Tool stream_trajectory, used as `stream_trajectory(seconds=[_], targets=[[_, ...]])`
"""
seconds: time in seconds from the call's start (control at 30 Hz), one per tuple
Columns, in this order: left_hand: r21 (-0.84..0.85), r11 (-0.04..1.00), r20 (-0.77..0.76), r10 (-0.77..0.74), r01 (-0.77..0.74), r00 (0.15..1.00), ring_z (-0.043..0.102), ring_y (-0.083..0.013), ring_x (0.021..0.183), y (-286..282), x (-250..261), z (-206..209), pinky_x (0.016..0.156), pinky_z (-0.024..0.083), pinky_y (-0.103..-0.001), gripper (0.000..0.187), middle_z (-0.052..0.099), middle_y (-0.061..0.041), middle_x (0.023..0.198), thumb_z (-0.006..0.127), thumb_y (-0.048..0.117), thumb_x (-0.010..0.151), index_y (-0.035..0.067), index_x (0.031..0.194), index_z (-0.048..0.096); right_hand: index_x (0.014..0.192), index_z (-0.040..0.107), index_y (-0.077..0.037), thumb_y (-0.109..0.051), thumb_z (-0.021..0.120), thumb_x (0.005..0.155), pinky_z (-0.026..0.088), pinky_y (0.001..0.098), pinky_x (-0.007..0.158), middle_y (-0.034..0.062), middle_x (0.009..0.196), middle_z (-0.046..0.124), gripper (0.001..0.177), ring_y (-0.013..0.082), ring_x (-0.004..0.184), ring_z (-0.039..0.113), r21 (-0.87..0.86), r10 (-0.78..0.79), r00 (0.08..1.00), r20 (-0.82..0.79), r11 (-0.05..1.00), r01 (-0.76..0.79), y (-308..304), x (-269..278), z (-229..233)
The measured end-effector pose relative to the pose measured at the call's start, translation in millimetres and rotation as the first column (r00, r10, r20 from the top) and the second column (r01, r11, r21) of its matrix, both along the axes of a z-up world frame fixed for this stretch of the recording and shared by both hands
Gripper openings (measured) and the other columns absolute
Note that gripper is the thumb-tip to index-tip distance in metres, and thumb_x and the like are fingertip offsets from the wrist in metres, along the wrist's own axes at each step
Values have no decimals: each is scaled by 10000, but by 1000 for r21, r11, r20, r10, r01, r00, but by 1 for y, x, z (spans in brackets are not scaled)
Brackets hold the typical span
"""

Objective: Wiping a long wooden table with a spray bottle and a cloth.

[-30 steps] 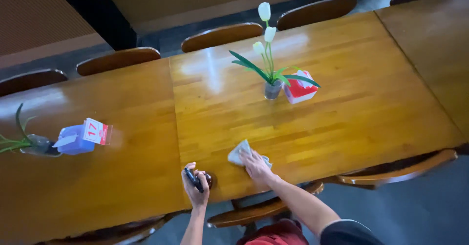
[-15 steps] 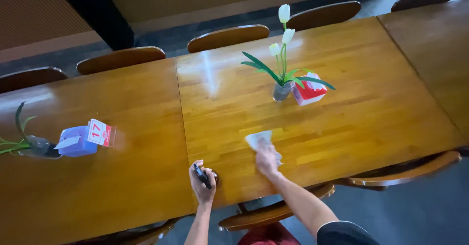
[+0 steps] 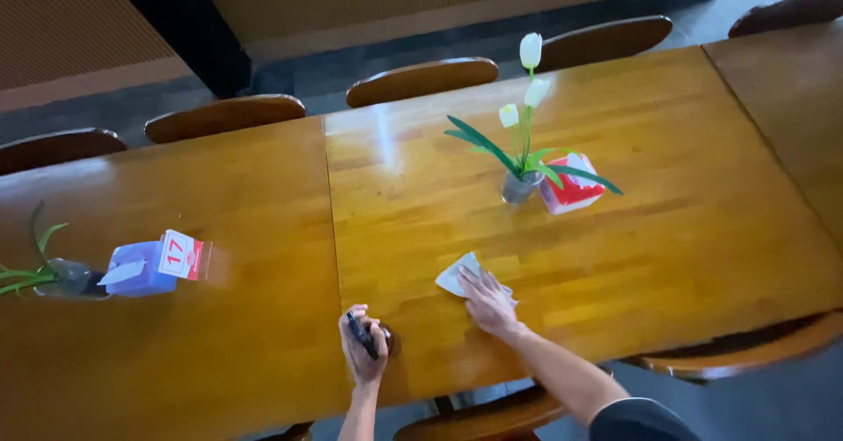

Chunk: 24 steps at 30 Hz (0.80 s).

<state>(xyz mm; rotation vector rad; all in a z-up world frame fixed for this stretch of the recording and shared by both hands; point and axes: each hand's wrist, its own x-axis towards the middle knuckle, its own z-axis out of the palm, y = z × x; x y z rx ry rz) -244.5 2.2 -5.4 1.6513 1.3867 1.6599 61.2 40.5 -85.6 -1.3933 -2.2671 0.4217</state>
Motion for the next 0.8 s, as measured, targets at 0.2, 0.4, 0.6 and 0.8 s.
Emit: stream_trajectory(seconds=[0.2,0.4,0.6,0.8], targets=[[-118,993,157,4,15,988,640,-130,762,-8,3,-2,618,570,-259,300,555,-143,1244,603,107,925,43,1188,474,1456,491,-53,-121,634,883,322,533,1190,117,1593,421,595,410,1427,408,52,-136,991,-7,989,137,27,-79,-16],[-145,989,226,-5,39,974,648,-147,811,9,-9,1,682,570,-276,276,540,-154,1215,585,61,916,31,1173,487,1507,466,-32,-30,548,921,252,516,1213,161,1647,364,592,419,1522,276,-139,320,947,-32,937,-321,-22,-54,25],[-120,990,100,88,-76,991,652,-157,834,31,-36,21,721,579,-294,274,534,-150,1243,571,37,918,30,1178,486,1518,446,-106,-108,623,893,203,561,1206,86,1604,402,650,382,1490,306,-318,386,923,11,876,-362,-22,-31,44],[-149,988,199,76,-46,977,648,-151,770,39,-51,3,663,580,-287,297,537,-142,1248,572,20,911,37,1185,458,1495,476,-21,-106,592,944,236,560,1217,158,1596,417,569,429,1493,321,1,-66,991,-116,998,67,0,-131,6]])
